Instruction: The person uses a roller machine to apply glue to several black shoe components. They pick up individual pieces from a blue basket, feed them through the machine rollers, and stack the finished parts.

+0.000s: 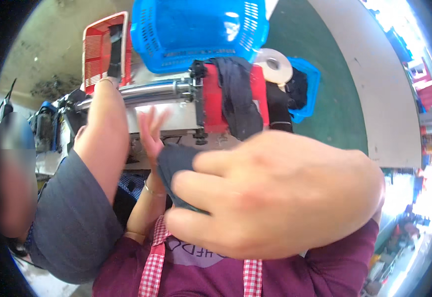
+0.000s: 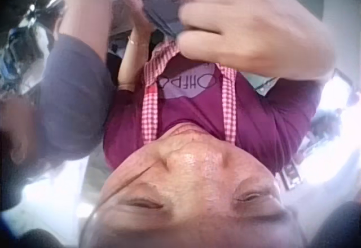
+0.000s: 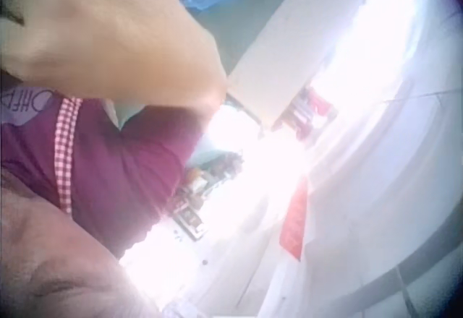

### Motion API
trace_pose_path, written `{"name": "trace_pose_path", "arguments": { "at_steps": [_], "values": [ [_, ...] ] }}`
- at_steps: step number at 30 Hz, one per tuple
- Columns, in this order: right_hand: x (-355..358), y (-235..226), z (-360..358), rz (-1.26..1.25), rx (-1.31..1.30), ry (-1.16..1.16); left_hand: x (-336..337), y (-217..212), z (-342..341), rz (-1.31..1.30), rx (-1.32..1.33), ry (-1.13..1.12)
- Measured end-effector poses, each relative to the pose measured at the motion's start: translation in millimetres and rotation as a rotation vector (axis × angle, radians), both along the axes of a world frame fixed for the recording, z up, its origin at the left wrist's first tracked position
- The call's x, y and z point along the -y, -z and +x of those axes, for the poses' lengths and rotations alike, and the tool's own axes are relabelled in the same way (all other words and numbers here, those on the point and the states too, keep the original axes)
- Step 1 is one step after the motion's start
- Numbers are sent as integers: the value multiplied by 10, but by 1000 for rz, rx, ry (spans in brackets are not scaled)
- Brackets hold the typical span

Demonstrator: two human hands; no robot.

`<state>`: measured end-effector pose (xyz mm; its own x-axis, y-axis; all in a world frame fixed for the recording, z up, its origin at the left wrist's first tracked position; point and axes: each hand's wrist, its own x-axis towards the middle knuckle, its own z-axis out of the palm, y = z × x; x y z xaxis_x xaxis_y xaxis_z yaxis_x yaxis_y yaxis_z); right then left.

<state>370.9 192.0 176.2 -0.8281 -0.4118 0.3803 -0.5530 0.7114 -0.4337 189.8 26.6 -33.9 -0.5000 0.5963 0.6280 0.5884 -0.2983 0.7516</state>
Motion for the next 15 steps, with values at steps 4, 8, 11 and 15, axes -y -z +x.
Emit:
{"name": "trace_pose_path", "arguments": {
  "at_steps": [4, 8, 11, 15],
  "values": [
    [52, -307, 369, 58, 266, 241, -71, -282, 230, -237, 77, 825],
    [-219, -314, 522, -126, 65, 772, -454, -502, 310, -291, -44, 557],
    [-475, -185, 656, -90, -213, 978, -1121, -708, -67, -260, -278, 301],
    [-666, 31, 721, 260, -393, 734, -2061, -1061, -708, -65, -653, 284]
  ]
}}
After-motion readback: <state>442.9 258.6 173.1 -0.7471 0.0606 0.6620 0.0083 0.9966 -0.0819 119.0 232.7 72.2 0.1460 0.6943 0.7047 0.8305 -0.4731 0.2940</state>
